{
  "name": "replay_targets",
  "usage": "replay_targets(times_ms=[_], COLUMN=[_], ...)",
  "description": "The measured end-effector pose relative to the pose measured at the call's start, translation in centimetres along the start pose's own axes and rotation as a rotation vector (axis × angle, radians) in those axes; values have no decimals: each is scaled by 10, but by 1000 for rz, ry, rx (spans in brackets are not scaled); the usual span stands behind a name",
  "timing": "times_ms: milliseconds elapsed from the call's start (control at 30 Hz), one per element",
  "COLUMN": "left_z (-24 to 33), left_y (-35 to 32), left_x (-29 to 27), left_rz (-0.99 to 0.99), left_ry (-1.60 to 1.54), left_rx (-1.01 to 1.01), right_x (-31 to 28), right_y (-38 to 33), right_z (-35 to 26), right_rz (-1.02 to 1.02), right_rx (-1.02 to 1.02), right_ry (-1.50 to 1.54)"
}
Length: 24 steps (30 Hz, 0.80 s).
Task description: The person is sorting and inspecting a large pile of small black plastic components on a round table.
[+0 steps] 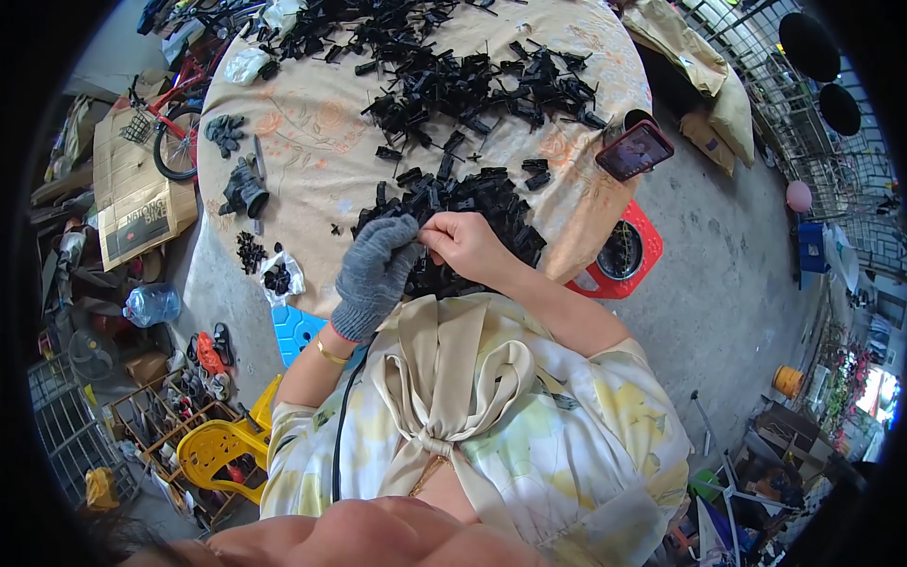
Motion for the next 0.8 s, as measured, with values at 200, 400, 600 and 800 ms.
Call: replay_targets(times_ms=[200,400,600,800], left_z=[-51,-146,-174,-176], left_y=[2,55,84,81], left_x=[3,0,39,33], left_rz=[-356,-222,-315,-311], left_ry=[-528,191,651,709], left_rx=[-483,-366,-282,-319], right_x=[-26,-45,-52,-55], right_y=[-11,-30,-48,-54], right_z=[8,-12,-17,-17], right_rz=[53,115,53,319], right_rx=[-155,-57,7,-207], right_ry=[-177,89,96,-233])
Point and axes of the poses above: each hand's wrist, its own y-axis towards the middle knuckle, its own x-axis out of the palm, z = x × y, the point moved 2 cm from there along y, towards the middle knuckle, and after that the axes turned 2 degrees about y, right-handed, at the moved point
